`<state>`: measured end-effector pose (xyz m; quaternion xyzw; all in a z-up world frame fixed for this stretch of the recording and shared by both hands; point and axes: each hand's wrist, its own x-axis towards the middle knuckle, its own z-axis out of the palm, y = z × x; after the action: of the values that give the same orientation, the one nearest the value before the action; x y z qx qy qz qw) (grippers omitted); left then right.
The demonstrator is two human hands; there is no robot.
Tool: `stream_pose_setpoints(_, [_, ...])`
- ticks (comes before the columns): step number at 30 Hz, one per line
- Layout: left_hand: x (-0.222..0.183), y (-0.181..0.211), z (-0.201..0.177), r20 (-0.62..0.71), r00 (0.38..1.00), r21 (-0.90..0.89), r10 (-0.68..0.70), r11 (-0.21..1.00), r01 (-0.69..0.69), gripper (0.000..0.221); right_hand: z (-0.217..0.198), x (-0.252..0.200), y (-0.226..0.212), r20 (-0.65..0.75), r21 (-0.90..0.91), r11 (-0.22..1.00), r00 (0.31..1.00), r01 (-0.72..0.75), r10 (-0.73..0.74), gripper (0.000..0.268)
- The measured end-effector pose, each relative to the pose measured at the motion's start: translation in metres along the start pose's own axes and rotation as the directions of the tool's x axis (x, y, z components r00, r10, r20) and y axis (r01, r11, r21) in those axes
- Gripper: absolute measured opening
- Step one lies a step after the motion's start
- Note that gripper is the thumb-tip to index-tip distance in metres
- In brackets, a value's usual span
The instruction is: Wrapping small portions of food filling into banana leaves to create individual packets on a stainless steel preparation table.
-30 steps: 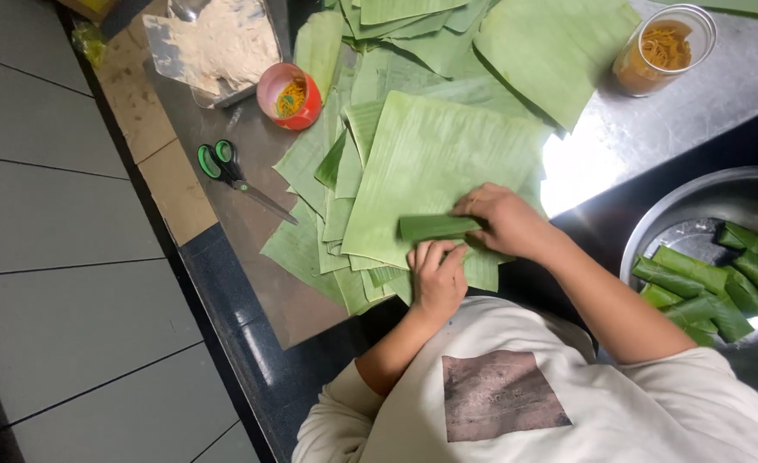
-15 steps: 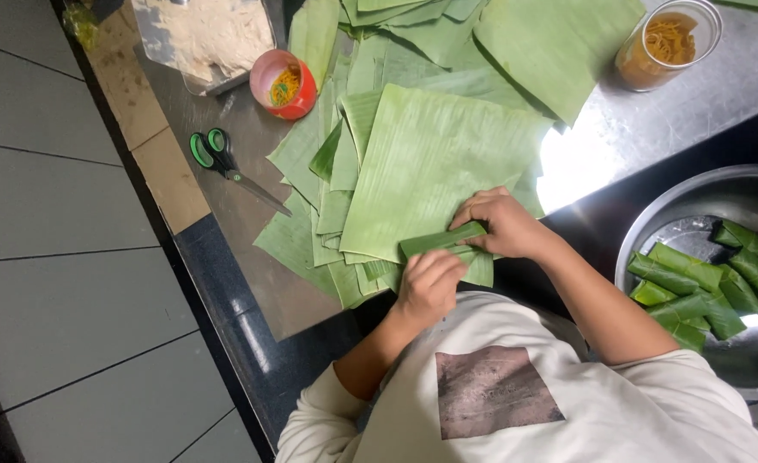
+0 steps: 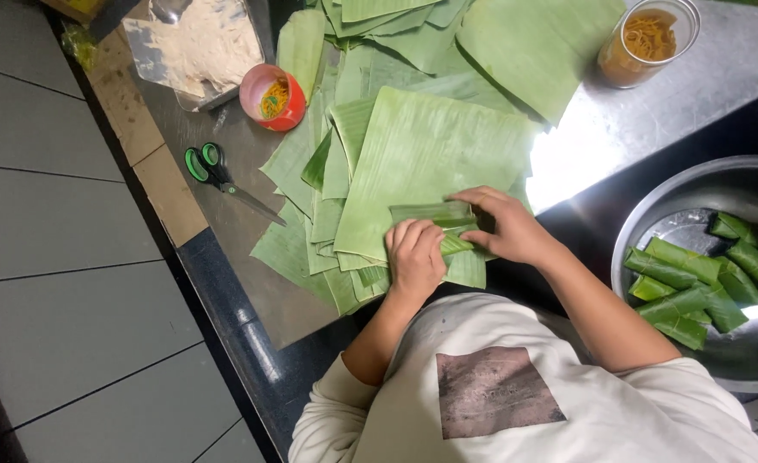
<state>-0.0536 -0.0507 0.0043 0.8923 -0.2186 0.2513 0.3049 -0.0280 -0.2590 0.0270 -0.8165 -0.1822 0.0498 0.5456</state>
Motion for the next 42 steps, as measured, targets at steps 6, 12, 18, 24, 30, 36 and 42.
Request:
stream_pose_setpoints(6, [-0.005,-0.012,0.003,0.054,0.998,-0.077,-0.018,0.997,0.023,0.017,0.013,-0.025,0.01,-0.157,-0.264,0.954,0.969,0.143,-0.189,0.07])
stream_pose_setpoints(12, [0.006,-0.01,0.0,0.041,0.999,-0.092,-0.031,0.995,0.034,0.016,0.041,-0.034,-0.001,-0.111,-0.525,0.8,0.908,0.291,-0.404,0.026])
stream_pose_setpoints(18, [0.016,-0.007,-0.009,0.007,0.998,-0.189,-0.064,0.98,0.064,0.011,0.046,-0.027,0.006,-0.145,-0.516,0.806,0.897,0.292,-0.418,0.019])
stream_pose_setpoints(24, [-0.002,-0.013,-0.041,0.085,0.99,-0.108,0.11,0.989,-0.1,0.032,0.045,-0.025,0.004,-0.144,-0.495,0.825,0.911,0.272,-0.387,0.019])
stream_pose_setpoints(30, [-0.007,-0.024,-0.024,0.169,0.955,-0.084,0.243,0.969,-0.232,0.019,0.038,-0.02,0.001,-0.107,-0.445,0.876,0.961,0.184,-0.256,0.018])
stream_pose_setpoints(36, [0.023,-0.03,-0.027,0.271,0.932,-0.121,0.24,0.969,-0.215,0.023,0.02,0.001,-0.013,0.026,-0.352,0.936,1.0,0.015,-0.006,0.021])
stream_pose_setpoints(42, [0.03,-0.053,-0.011,0.371,0.924,-0.159,0.089,0.987,-0.032,0.023,0.021,0.022,0.016,0.038,-0.338,0.941,0.999,0.036,-0.025,0.021])
